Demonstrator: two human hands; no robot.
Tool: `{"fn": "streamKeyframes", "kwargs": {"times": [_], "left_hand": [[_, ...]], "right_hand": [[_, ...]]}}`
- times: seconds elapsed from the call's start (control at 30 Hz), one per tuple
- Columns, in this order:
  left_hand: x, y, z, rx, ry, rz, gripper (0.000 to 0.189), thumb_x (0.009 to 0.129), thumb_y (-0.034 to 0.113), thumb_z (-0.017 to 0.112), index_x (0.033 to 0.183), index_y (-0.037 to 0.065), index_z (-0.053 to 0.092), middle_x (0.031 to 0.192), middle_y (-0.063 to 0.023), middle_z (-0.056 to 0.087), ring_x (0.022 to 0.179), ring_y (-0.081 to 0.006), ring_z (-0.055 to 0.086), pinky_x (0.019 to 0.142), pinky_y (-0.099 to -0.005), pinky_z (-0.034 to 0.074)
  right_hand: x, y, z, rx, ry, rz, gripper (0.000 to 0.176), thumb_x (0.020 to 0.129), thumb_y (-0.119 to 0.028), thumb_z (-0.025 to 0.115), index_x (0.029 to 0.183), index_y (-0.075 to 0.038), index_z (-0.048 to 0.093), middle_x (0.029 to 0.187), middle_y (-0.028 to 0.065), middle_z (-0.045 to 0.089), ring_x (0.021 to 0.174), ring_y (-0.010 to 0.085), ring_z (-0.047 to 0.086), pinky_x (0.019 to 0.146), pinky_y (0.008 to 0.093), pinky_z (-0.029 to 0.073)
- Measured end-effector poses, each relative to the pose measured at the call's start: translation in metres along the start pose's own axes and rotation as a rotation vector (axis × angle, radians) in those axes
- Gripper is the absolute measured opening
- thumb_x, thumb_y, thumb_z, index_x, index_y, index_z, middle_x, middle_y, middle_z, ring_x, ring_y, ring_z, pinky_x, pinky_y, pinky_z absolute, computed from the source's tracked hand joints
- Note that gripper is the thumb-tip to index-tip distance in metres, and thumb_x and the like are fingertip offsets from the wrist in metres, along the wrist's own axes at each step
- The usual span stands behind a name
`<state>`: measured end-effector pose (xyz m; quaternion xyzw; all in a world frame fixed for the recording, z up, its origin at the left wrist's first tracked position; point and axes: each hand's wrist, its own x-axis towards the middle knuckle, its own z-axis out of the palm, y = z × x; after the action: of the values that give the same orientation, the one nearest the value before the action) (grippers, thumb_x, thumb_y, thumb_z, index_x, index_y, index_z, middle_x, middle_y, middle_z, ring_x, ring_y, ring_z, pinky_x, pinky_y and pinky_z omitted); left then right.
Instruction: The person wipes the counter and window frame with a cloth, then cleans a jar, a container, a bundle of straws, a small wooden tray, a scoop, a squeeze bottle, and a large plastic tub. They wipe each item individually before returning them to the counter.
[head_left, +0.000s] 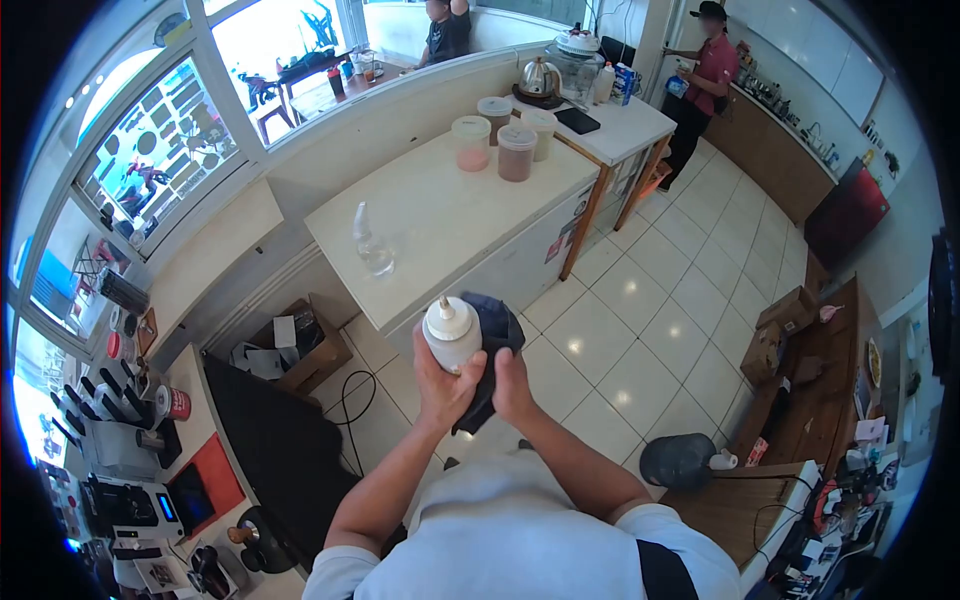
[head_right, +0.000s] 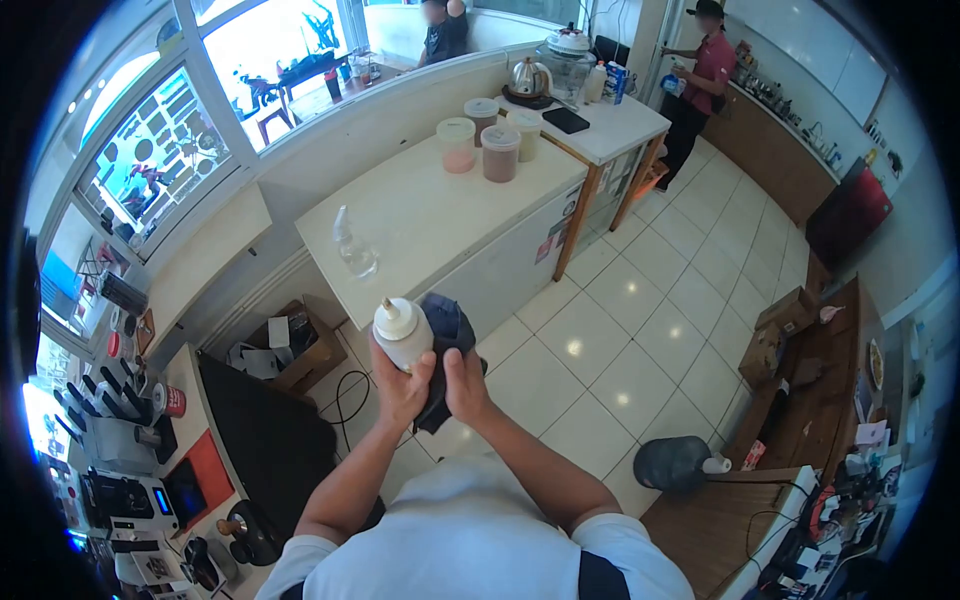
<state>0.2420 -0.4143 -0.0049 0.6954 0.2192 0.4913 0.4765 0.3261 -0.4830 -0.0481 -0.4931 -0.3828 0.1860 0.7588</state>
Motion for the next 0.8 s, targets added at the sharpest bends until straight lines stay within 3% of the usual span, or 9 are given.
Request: {"fn": "streamKeyframes", "kwargs": {"times": [0.17, 0.3, 0.4, 0.43, 0.53, 0.57, 0.67, 0.7, 0.8], "left_hand": [[0.020, 0.018, 0.054, -0.007, 0.061, -0.011, 0.062, 0.086, 0.033, 0.072, 0.130, 0.001, 0.042, 0.112, -0.0139, 0.059, 0.103, -0.0247, 0.059, 0.091, -0.0392, 0.047], [0.024, 0.022, 0.083, -0.040, 0.115, 0.017, 0.057, 0.089, 0.028, 0.068, 0.132, 0.001, 0.040, 0.114, -0.0148, 0.058, 0.104, -0.0239, 0.058, 0.090, -0.0387, 0.047], [0.030, 0.025, 0.090, -0.021, 0.160, 0.050, 0.062, 0.089, 0.030, 0.068, 0.134, 0.002, 0.035, 0.118, -0.0147, 0.055, 0.106, -0.0234, 0.056, 0.092, -0.0379, 0.046], [0.035, 0.021, 0.092, -0.064, 0.185, 0.050, 0.064, 0.089, 0.030, 0.068, 0.135, 0.002, 0.034, 0.118, -0.0144, 0.054, 0.106, -0.0233, 0.056, 0.092, -0.0377, 0.046], [0.037, 0.022, 0.095, -0.234, 0.219, 0.073, 0.069, 0.090, 0.031, 0.067, 0.138, 0.002, 0.027, 0.119, -0.0134, 0.052, 0.107, -0.0221, 0.055, 0.093, -0.0367, 0.046], [0.035, 0.018, 0.094, -0.221, 0.220, 0.104, 0.070, 0.090, 0.031, 0.067, 0.138, 0.001, 0.026, 0.120, -0.0137, 0.053, 0.107, -0.0221, 0.055, 0.093, -0.0366, 0.046], [0.022, 0.035, 0.090, 0.017, 0.271, 0.084, 0.071, 0.089, 0.034, 0.068, 0.136, -0.001, 0.029, 0.120, -0.0157, 0.053, 0.110, -0.0232, 0.055, 0.095, -0.0368, 0.045], [0.019, 0.037, 0.087, 0.090, 0.277, 0.075, 0.070, 0.090, 0.038, 0.067, 0.136, -0.001, 0.031, 0.120, -0.0155, 0.052, 0.110, -0.0223, 0.054, 0.095, -0.0365, 0.045], [0.010, 0.041, 0.079, 0.267, 0.394, 0.051, 0.069, 0.089, 0.040, 0.071, 0.130, -0.001, 0.035, 0.119, -0.0142, 0.050, 0.108, -0.0207, 0.054, 0.094, -0.0362, 0.046]], "right_hand": [[0.021, -0.009, -0.045, -0.182, -0.127, 0.031, 0.058, 0.106, -0.041, 0.025, 0.132, 0.005, 0.049, 0.124, 0.0224, 0.059, 0.116, 0.0370, 0.056, 0.101, 0.0422, 0.040], [0.038, -0.062, -0.055, -0.374, -0.005, -0.391, 0.059, 0.105, -0.044, 0.028, 0.130, 0.004, 0.052, 0.123, 0.0261, 0.059, 0.114, 0.0372, 0.057, 0.099, 0.0405, 0.041], [0.055, -0.046, -0.088, -0.208, -0.215, 0.147, 0.063, 0.105, -0.047, 0.030, 0.128, 0.007, 0.052, 0.121, 0.0268, 0.059, 0.111, 0.0343, 0.059, 0.097, 0.0377, 0.043], [0.068, -0.044, -0.099, -0.178, -0.297, 0.399, 0.065, 0.104, -0.050, 0.035, 0.125, 0.008, 0.055, 0.118, 0.0218, 0.063, 0.108, 0.0281, 0.061, 0.094, 0.0349, 0.046], [0.064, -0.037, -0.090, 0.712, -0.084, 0.789, 0.061, 0.103, -0.050, 0.041, 0.121, 0.006, 0.059, 0.115, 0.0151, 0.065, 0.103, 0.0226, 0.062, 0.091, 0.0348, 0.048], [0.069, -0.039, -0.087, 0.799, -0.095, 0.882, 0.059, 0.103, -0.049, 0.043, 0.118, 0.005, 0.062, 0.111, 0.0116, 0.066, 0.098, 0.0193, 0.063, 0.087, 0.0335, 0.050], [0.070, -0.008, -0.076, 0.267, -0.115, 0.660, 0.059, 0.103, -0.049, 0.043, 0.113, 0.005, 0.063, 0.107, 0.0124, 0.067, 0.093, 0.0188, 0.064, 0.083, 0.0317, 0.050], [0.064, -0.004, -0.066, 0.261, -0.102, 0.557, 0.054, 0.104, -0.043, 0.044, 0.111, 0.007, 0.063, 0.102, 0.0144, 0.068, 0.090, 0.0192, 0.063, 0.082, 0.0324, 0.050], [0.045, -0.005, -0.049, -0.250, -0.204, 0.217, 0.048, 0.105, -0.036, 0.044, 0.107, 0.009, 0.062, 0.096, 0.0155, 0.068, 0.085, 0.0209, 0.063, 0.080, 0.0341, 0.050]]}}
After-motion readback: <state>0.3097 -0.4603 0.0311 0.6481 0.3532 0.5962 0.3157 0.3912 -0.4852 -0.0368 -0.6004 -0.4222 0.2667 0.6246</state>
